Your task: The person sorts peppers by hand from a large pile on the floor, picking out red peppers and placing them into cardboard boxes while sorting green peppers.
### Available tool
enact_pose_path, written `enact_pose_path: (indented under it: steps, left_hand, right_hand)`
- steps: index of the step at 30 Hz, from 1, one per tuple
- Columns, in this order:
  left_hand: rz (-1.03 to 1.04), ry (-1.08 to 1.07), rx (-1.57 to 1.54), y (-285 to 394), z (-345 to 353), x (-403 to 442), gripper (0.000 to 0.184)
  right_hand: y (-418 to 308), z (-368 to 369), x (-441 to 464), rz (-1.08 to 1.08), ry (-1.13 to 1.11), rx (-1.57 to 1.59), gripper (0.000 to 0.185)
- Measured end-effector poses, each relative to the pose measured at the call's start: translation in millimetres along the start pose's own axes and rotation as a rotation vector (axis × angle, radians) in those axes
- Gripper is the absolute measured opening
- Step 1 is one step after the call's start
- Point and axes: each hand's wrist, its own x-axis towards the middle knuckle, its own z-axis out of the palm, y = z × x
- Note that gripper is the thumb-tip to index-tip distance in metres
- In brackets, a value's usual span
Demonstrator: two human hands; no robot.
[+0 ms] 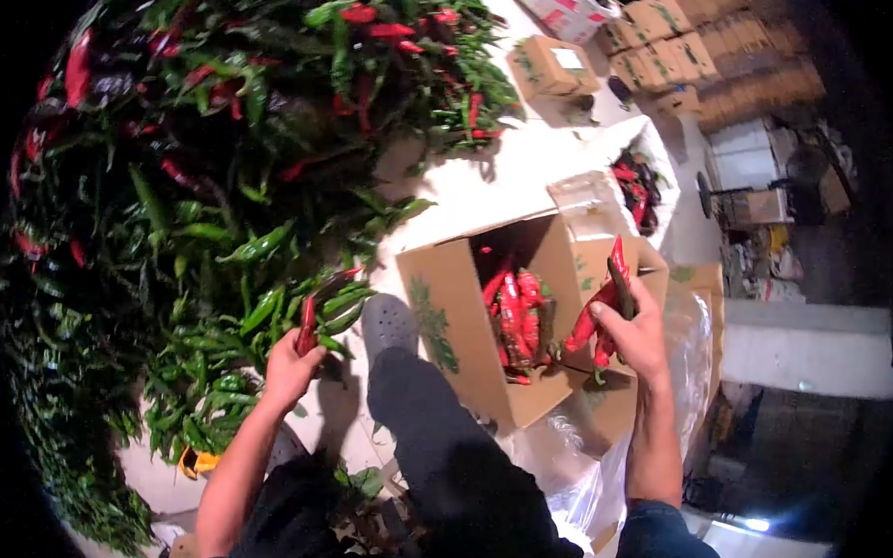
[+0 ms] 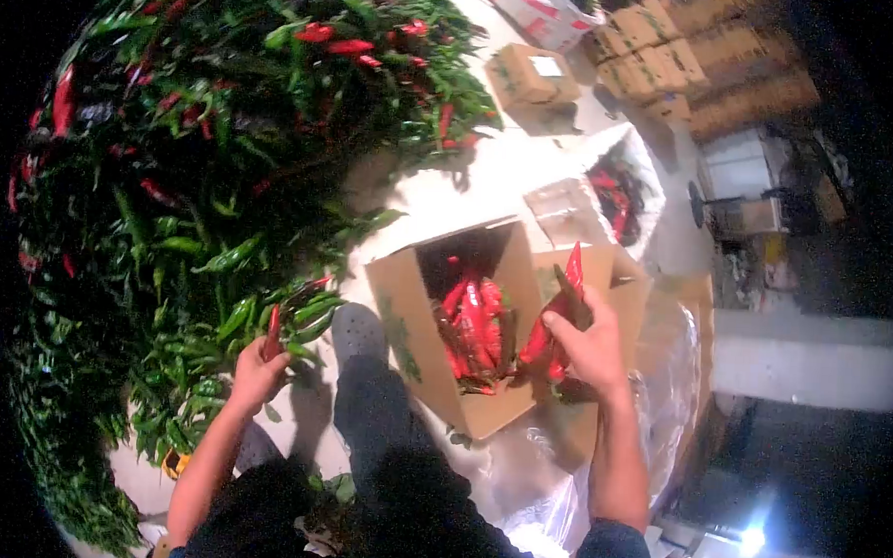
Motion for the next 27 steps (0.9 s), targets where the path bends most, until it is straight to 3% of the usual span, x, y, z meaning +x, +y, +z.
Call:
enact_pose_path:
  steps: [1, 2, 3, 7, 9, 11, 13, 17, 20, 23, 25, 27]
  left_hand:
    - [0.134, 0.059, 0.251, 7, 0, -2, 0.022]
    - [0.196, 0.075, 0.325, 4, 0, 0, 0.022]
    - [0.262, 0.095, 0.396, 1, 0, 3, 0.023]
    - [0.503, 0.112, 0.628, 11, 6, 8, 0.022]
    - [0.508, 0.048, 0.664, 17, 7, 13, 0.021]
    - [0.502, 0.021, 0.688, 11, 8, 19, 0.021]
    - [0.499, 0.018, 0.703, 9, 6, 24, 0.021]
    - [0.410, 0.077, 0.584, 4, -5, 22, 0.023]
    - [0.401, 0.203, 0.535, -4, -13, 32, 0.031]
    - [0.256, 0.221, 0.512, 15, -22, 29, 0.028]
    - [0.309, 0.272, 0.446, 17, -23, 32, 0.024]
    - [0.263, 0.296, 0.468, 13, -24, 33, 0.025]
  right_hand:
    - [6, -12, 4, 0.011, 0.023, 0.012, 0.038]
    - [7, -28, 14, 0.017, 0.060, -0.032, 0.032]
    - [23, -46, 30, -0.109, 0.137, -0.077, 0.031]
    - [56, -135, 124, -0.152, 0.312, -0.377, 0.037]
    - [41, -166, 180, -0.076, 0.425, -0.583, 0.047]
    - [83, -215, 230, -0.201, 0.563, -0.842, 0.051]
    - [74, -217, 234, -0.146, 0.603, -0.921, 0.051]
    - [85, -171, 223, -0.038, 0.633, -0.891, 0.044]
    - [47, -87, 156, -0.115, 0.369, -0.102, 0.026]
    - [4, -6, 63, 0.071, 0.117, -0.078, 0.024]
    - [10, 27, 20, -0.039, 0.026, -0.233, 0.035]
    - [29, 47, 6, -0.068, 0.075, -0.426, 0.042]
